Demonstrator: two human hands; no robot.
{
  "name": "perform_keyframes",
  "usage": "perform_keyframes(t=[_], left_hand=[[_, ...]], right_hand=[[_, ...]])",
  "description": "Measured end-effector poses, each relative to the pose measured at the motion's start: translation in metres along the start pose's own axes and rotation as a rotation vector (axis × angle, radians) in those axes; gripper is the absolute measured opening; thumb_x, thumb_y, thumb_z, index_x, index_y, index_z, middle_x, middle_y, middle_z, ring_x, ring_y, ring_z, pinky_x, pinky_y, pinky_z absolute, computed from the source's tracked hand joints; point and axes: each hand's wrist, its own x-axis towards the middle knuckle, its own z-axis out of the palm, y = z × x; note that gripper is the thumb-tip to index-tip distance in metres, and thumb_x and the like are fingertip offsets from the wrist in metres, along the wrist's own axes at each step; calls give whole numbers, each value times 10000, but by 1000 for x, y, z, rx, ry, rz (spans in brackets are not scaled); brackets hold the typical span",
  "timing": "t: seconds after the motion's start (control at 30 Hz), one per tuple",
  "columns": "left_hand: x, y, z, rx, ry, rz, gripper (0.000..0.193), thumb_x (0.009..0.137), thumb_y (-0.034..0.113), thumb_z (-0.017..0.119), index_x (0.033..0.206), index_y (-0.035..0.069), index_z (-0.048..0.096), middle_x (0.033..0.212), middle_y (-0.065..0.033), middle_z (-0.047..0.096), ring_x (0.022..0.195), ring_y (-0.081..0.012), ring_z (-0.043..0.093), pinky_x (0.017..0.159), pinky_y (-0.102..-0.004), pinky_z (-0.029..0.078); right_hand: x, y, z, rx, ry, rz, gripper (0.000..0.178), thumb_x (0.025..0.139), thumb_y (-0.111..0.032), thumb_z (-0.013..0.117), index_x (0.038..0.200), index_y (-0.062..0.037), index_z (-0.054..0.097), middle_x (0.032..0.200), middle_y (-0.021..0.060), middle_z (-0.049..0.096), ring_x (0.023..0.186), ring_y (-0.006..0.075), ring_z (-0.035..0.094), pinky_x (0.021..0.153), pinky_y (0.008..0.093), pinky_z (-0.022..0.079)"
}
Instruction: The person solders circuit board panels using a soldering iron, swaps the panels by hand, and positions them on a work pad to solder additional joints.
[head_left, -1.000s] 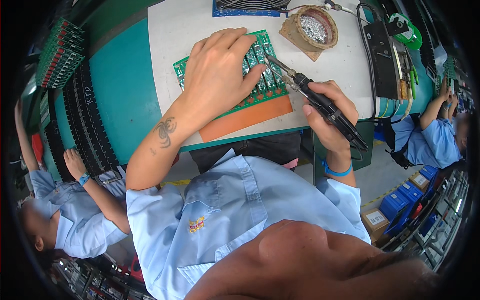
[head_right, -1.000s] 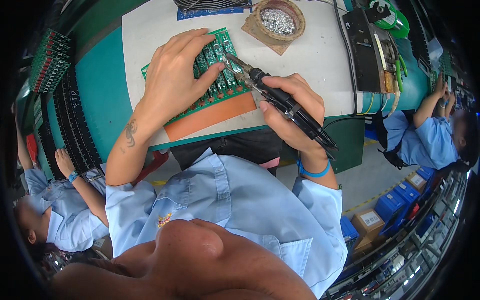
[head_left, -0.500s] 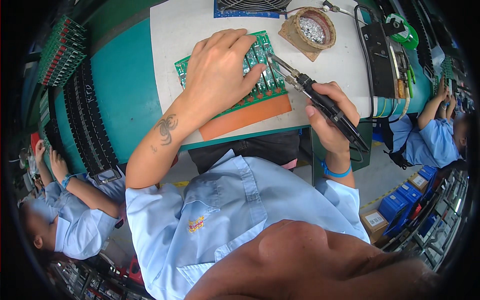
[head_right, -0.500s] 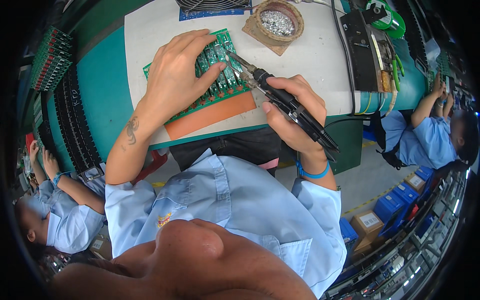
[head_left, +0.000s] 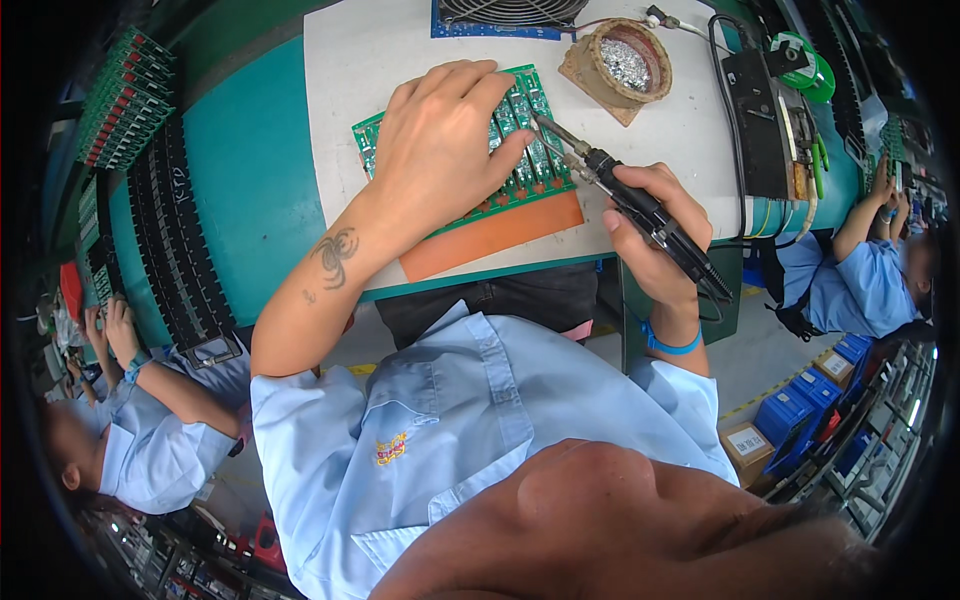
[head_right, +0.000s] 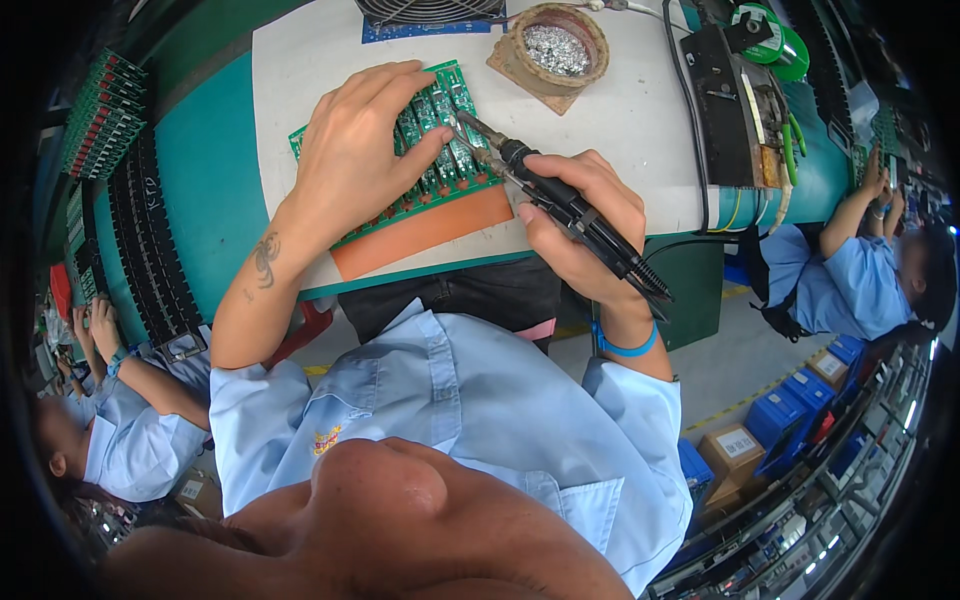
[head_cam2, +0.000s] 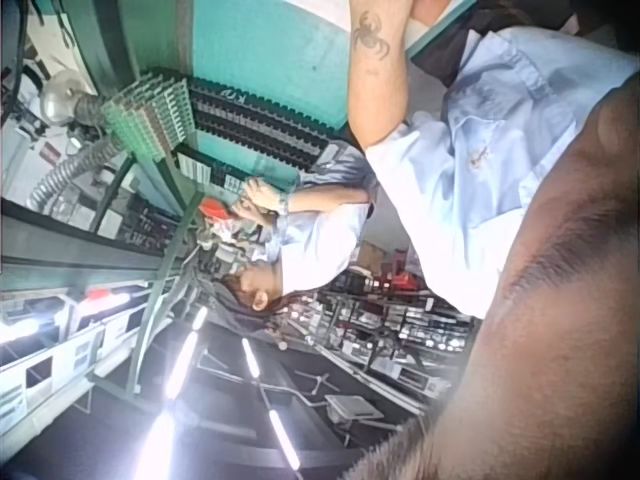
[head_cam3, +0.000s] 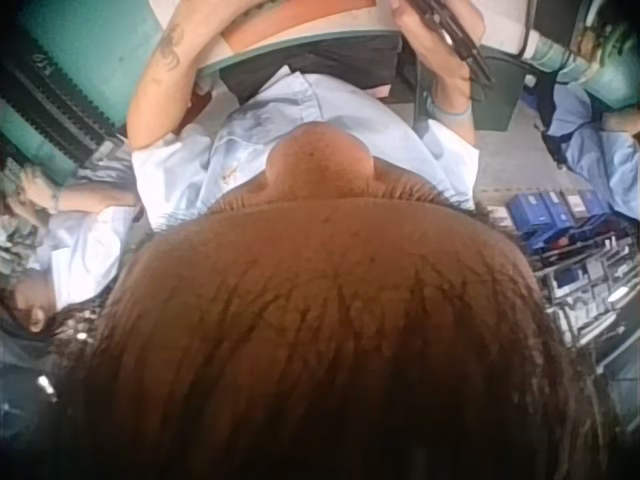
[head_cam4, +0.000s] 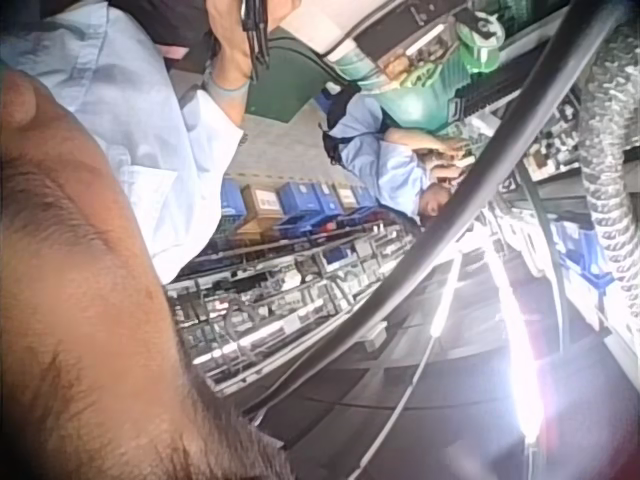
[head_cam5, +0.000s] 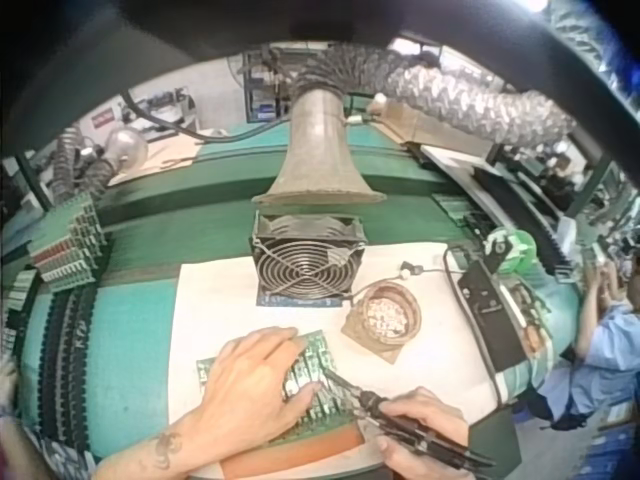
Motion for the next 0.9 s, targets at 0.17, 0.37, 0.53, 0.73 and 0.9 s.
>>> perform_keyframes(t=[0.17, 0.37, 0.53, 0.73, 0.9], left_hand=[[0, 0, -1, 0, -8, -9, 422, 823, 250, 837, 1180, 46, 747, 1288, -126, 741, 1217, -292, 684, 1005, -423, 517], [0, 1, 0, 0, -17, -12, 428, 825, 250, 838, 1191, 47, 747, 1303, -128, 737, 1227, -291, 681, 1021, -425, 511], [0, 1, -1, 14, -16, -6, 438, 827, 252, 840, 1202, 46, 748, 1309, -126, 735, 1227, -290, 682, 1030, -429, 510], [1, -2, -12, 55, -2, 26, 452, 826, 257, 849, 1210, 40, 749, 1304, -121, 739, 1213, -289, 690, 1018, -430, 522], [-1, -4, -15, 54, -90, 4, 459, 820, 261, 860, 1205, 35, 755, 1295, -118, 742, 1191, -286, 700, 989, -422, 541]], right_hand=[[0, -3, -2, 33, 26, 12, 436, 724, 45, 773, 1159, 36, 735, 914, 135, 733, 785, 207, 600, 742, 303, 494], [4, 4, 5, 80, 288, 31, 420, 736, 25, 780, 1152, 37, 727, 922, 146, 725, 791, 215, 603, 760, 317, 498], [3, 1, 9, 134, 474, 61, 418, 740, 15, 785, 1153, 36, 723, 925, 149, 721, 790, 220, 603, 765, 326, 499], [-6, -3, -5, 123, 126, -12, 422, 743, 27, 782, 1161, 36, 725, 927, 142, 724, 787, 217, 604, 758, 317, 498], [-2, -3, 4, 98, -8, 17, 426, 739, 40, 778, 1163, 35, 730, 927, 135, 732, 782, 212, 601, 749, 306, 496]])
